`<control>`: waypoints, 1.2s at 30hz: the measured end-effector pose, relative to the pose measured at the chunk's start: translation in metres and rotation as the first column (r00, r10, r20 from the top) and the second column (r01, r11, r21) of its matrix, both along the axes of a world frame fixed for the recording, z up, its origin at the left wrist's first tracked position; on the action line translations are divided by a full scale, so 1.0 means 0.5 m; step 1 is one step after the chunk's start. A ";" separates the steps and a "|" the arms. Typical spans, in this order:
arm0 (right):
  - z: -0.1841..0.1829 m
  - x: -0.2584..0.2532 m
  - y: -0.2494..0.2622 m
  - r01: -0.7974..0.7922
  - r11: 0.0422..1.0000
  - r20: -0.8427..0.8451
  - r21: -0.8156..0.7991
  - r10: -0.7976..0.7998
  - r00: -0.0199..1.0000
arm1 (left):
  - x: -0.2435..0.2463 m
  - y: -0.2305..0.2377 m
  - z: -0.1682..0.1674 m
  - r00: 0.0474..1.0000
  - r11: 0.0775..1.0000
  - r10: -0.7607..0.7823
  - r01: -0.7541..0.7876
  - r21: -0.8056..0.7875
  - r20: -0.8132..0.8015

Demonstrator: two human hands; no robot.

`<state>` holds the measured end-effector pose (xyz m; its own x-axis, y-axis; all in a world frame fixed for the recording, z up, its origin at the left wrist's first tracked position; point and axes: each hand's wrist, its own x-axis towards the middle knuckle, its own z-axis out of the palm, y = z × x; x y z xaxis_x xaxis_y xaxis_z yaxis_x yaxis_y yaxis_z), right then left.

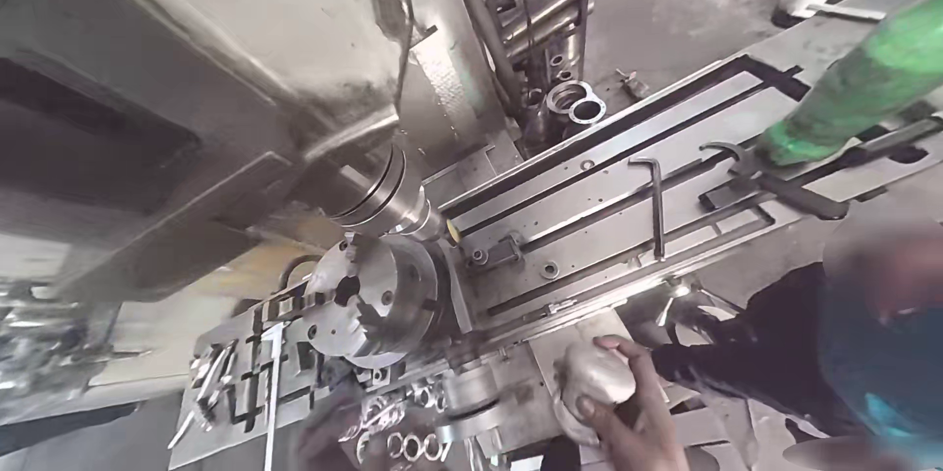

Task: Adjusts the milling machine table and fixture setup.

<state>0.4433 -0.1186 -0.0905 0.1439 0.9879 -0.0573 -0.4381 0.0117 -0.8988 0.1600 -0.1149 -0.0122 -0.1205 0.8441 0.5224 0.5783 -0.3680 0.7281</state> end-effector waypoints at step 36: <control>-0.021 -0.172 0.161 0.188 0.981 0.153 -0.036 -0.181 0.972 | -0.113 0.237 -0.068 0.937 0.967 0.162 -0.087 0.241 -0.311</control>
<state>0.3571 -0.0380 -0.1012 0.3339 0.9400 -0.0699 -0.2940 0.0334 -0.9552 0.1036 0.0036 -0.0460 -0.0088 0.6928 0.7211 0.8207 -0.4069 0.4010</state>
